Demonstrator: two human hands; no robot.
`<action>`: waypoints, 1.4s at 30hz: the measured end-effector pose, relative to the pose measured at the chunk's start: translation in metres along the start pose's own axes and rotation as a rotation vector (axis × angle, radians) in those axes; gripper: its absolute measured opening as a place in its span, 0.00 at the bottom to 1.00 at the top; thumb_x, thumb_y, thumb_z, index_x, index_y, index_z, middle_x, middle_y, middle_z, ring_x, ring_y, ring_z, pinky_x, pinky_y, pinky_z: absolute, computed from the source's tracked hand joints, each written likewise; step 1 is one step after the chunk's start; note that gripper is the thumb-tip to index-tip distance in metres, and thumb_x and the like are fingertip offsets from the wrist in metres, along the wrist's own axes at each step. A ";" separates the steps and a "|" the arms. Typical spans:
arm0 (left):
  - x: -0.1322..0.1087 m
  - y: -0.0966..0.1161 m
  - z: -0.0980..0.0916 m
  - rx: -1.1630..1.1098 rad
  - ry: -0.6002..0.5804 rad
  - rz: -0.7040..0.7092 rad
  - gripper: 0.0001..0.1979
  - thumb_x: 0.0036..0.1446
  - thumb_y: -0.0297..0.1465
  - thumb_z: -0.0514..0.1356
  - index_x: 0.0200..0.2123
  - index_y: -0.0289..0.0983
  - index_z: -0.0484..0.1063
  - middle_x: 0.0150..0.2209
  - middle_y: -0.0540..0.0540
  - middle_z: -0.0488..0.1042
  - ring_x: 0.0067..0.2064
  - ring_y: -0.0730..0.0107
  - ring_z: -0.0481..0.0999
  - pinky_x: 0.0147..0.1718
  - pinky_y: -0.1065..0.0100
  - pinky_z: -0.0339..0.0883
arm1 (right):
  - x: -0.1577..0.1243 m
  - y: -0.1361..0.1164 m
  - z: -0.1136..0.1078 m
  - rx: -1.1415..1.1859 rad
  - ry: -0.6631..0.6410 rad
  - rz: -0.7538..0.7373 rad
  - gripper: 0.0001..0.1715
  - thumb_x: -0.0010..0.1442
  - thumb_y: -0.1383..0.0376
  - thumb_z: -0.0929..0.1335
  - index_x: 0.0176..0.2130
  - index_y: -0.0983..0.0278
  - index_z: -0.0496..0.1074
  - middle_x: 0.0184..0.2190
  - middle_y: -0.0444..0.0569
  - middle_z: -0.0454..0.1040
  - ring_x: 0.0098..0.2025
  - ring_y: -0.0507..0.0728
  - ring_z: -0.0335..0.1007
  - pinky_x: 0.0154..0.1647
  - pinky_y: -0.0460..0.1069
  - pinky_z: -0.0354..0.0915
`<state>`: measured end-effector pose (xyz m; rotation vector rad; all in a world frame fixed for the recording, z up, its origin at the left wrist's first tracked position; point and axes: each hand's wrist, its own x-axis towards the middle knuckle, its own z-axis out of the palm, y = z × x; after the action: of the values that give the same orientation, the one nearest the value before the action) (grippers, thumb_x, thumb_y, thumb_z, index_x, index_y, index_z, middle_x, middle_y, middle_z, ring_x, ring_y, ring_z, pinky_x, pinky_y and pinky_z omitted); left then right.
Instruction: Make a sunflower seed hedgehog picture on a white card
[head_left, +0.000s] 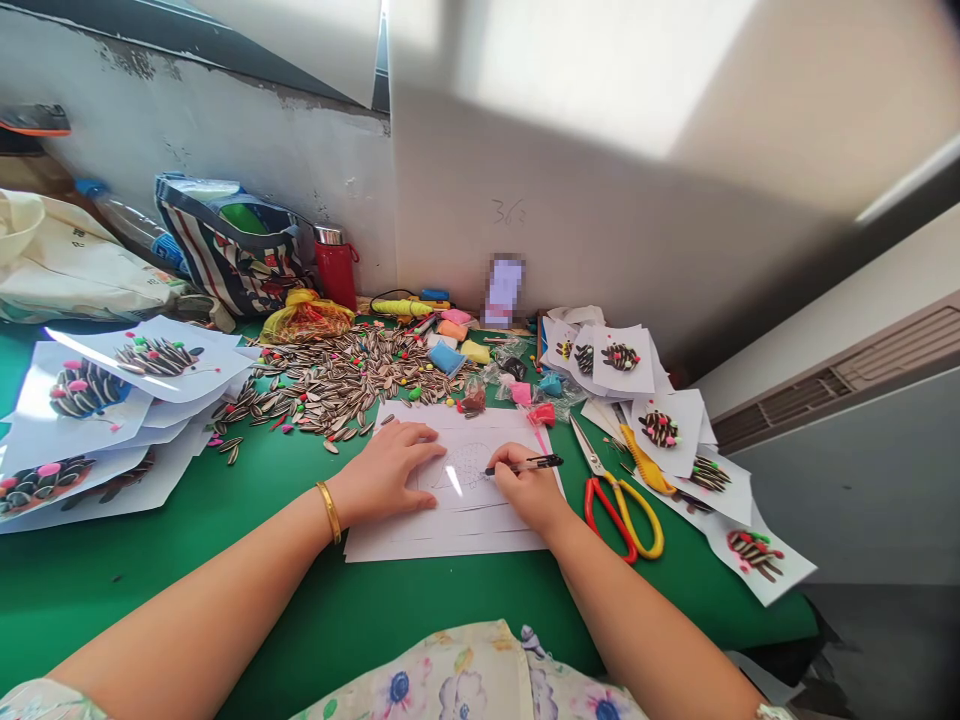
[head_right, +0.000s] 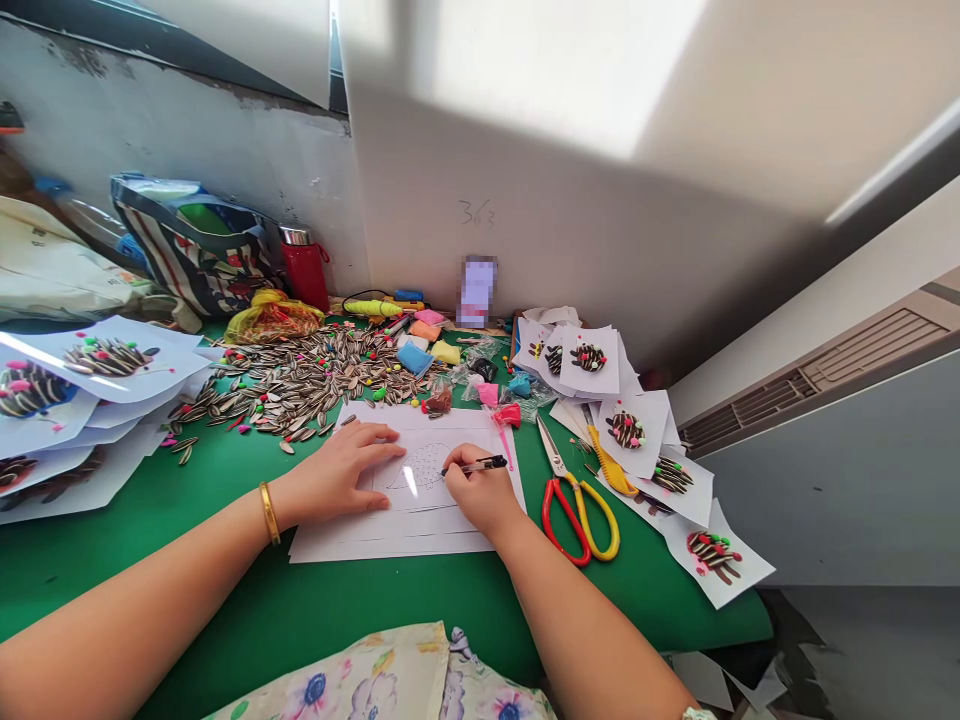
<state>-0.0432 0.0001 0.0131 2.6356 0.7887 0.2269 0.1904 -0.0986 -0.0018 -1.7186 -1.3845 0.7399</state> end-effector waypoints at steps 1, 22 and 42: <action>0.000 0.000 0.000 0.000 -0.002 -0.003 0.32 0.47 0.43 0.70 0.57 0.44 0.72 0.61 0.40 0.66 0.63 0.47 0.63 0.65 0.45 0.47 | 0.000 0.000 0.000 0.004 0.010 -0.002 0.09 0.53 0.65 0.62 0.29 0.60 0.72 0.25 0.43 0.72 0.28 0.56 0.67 0.29 0.49 0.60; 0.000 0.000 0.001 -0.006 0.011 -0.007 0.32 0.47 0.42 0.70 0.56 0.44 0.72 0.61 0.41 0.67 0.63 0.47 0.63 0.65 0.43 0.46 | 0.002 0.002 0.000 -0.052 0.006 -0.026 0.11 0.58 0.63 0.62 0.34 0.60 0.73 0.30 0.45 0.75 0.35 0.57 0.70 0.36 0.50 0.63; 0.001 0.000 0.001 0.013 0.008 -0.004 0.33 0.46 0.43 0.71 0.57 0.44 0.72 0.61 0.40 0.67 0.62 0.48 0.63 0.65 0.45 0.48 | 0.004 0.004 -0.002 -0.034 0.037 -0.023 0.11 0.60 0.61 0.63 0.37 0.60 0.74 0.31 0.45 0.75 0.35 0.57 0.70 0.36 0.50 0.63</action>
<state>-0.0421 0.0001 0.0127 2.6465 0.8006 0.2316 0.1952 -0.0956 -0.0042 -1.7315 -1.3967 0.6724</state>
